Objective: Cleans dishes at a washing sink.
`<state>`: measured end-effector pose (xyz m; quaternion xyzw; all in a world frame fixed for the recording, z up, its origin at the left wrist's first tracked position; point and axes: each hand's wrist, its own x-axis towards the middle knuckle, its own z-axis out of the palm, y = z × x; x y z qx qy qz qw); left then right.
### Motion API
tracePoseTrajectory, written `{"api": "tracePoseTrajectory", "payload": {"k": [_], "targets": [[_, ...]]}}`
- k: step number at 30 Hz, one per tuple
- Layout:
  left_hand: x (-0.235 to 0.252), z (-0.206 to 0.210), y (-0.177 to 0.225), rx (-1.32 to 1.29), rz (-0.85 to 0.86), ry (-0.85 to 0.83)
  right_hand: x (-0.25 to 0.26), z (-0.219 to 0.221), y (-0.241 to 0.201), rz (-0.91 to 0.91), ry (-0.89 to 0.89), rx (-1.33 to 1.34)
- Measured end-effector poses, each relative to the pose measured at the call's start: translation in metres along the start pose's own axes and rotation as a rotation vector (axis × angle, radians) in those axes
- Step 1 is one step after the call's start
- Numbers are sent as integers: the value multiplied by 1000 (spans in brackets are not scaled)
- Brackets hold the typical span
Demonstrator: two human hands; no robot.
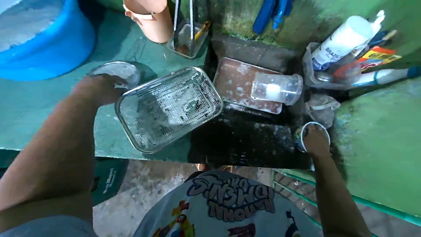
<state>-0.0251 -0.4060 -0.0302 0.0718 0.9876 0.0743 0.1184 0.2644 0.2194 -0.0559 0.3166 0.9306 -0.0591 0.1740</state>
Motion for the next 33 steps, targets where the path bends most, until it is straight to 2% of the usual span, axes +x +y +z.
{"api": "tracePoseTrajectory", "payload": {"k": [3,5,7,9,12,15,19,21,23,25,27,30,33], "targets": [[11,4,-9,-31,7,-1,0,-2,-4,13,-43,-61],[20,7,-13,-56,63,127,0,-1,-5,1,-56,-85],[23,-1,14,-64,158,238,-1,2,-3,-32,-12,-92],[9,-22,81,-79,268,277,-2,2,3,-79,22,-56],[-3,-33,186,-122,438,201,-5,-8,17,-135,41,166],[-1,-3,280,-97,611,64,-17,-12,29,-157,34,249],[-11,54,415,81,858,-105,-21,-3,30,-148,-80,233],[-9,78,475,77,911,-114,-18,-1,31,-170,-96,210],[2,94,517,37,862,-102,-14,-7,27,-180,-155,168],[19,101,541,16,724,-144,-9,-11,23,-177,-187,126],[39,103,543,-72,608,-180,-6,-12,19,-157,-192,115],[69,103,520,-310,462,-272,-5,-13,20,-140,-205,130],[85,104,478,-704,329,-448,-7,-11,21,-139,-207,142]]}}
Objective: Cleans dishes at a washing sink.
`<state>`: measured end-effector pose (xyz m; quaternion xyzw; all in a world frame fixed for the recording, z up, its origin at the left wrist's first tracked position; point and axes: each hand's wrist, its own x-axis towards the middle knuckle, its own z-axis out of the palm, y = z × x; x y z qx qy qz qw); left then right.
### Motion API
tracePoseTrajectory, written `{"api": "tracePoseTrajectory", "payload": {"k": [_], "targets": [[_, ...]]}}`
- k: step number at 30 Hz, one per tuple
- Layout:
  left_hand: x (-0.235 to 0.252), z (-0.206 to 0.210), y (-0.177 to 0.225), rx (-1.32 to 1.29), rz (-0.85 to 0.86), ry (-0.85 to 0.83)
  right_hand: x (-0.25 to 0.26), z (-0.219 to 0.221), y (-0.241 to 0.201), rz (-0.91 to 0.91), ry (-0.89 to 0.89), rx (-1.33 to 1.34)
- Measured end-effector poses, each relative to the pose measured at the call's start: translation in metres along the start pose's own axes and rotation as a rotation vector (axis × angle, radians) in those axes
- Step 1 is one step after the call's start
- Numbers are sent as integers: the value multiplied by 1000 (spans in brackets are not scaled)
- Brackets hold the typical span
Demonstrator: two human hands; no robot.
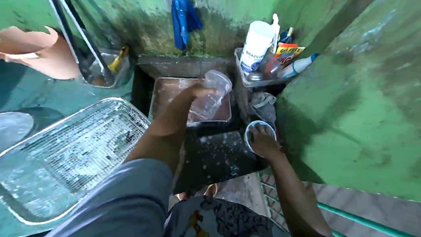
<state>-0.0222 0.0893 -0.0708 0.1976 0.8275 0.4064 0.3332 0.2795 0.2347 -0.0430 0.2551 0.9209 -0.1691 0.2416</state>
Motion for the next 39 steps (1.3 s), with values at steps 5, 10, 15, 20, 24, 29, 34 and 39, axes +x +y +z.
{"api": "tracePoseTrajectory", "payload": {"k": [5,10,15,20,24,29,34,39], "targets": [[-26,-2,-47,-20,-97,151,2,0,0,-16,10,-9],[-12,-9,-62,210,-301,399,2,-1,0,-28,14,-38],[12,-38,-25,11,61,531,4,-7,11,-131,-7,-16],[23,-39,-24,230,106,216,-10,-28,28,-169,-42,93],[-13,-37,-28,75,5,167,-13,-9,15,-109,-30,-19],[-43,-26,-27,-301,19,262,-12,1,10,-160,96,-32],[-52,-29,-44,-727,-31,428,-21,-10,17,-133,356,433],[-69,-44,-38,-986,41,352,-16,-58,-5,-331,632,1056]]}}
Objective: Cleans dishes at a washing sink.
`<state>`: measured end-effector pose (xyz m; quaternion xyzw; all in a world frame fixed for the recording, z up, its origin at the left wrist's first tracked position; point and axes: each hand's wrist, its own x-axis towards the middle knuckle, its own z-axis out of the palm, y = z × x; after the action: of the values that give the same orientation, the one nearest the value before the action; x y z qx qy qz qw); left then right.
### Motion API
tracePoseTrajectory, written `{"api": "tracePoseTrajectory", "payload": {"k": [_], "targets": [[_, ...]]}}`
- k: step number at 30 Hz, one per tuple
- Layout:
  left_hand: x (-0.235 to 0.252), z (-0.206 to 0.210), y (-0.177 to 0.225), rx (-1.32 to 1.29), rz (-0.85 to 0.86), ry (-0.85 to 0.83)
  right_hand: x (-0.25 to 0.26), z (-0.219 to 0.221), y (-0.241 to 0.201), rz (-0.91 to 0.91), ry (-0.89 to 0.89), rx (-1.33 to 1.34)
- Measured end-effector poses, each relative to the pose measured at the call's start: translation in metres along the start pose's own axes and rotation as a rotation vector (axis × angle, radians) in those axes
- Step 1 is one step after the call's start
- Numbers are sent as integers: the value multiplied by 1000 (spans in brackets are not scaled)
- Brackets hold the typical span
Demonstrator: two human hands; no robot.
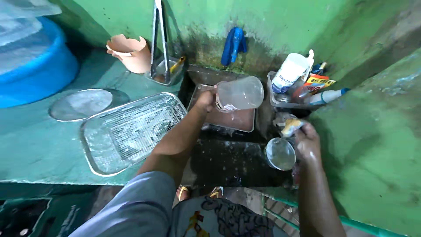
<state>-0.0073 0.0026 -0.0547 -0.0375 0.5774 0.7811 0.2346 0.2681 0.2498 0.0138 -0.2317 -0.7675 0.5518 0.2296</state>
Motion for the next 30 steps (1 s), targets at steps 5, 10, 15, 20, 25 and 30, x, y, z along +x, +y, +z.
{"api": "tracePoseTrajectory", "payload": {"k": [5,10,15,20,25,30], "targets": [[-46,14,32,390,198,-222,24,68,-55,-291,-90,-86],[-97,37,27,668,405,-246,41,177,-52,-339,-165,-650],[-111,11,36,792,481,-233,86,188,-80,153,-331,-554],[-103,-2,45,661,527,-28,13,236,-74,-391,-17,-675],[-115,-3,51,277,425,77,13,229,-12,-922,329,-720],[-131,26,9,-280,125,219,2,231,-36,-603,319,-128]]}}
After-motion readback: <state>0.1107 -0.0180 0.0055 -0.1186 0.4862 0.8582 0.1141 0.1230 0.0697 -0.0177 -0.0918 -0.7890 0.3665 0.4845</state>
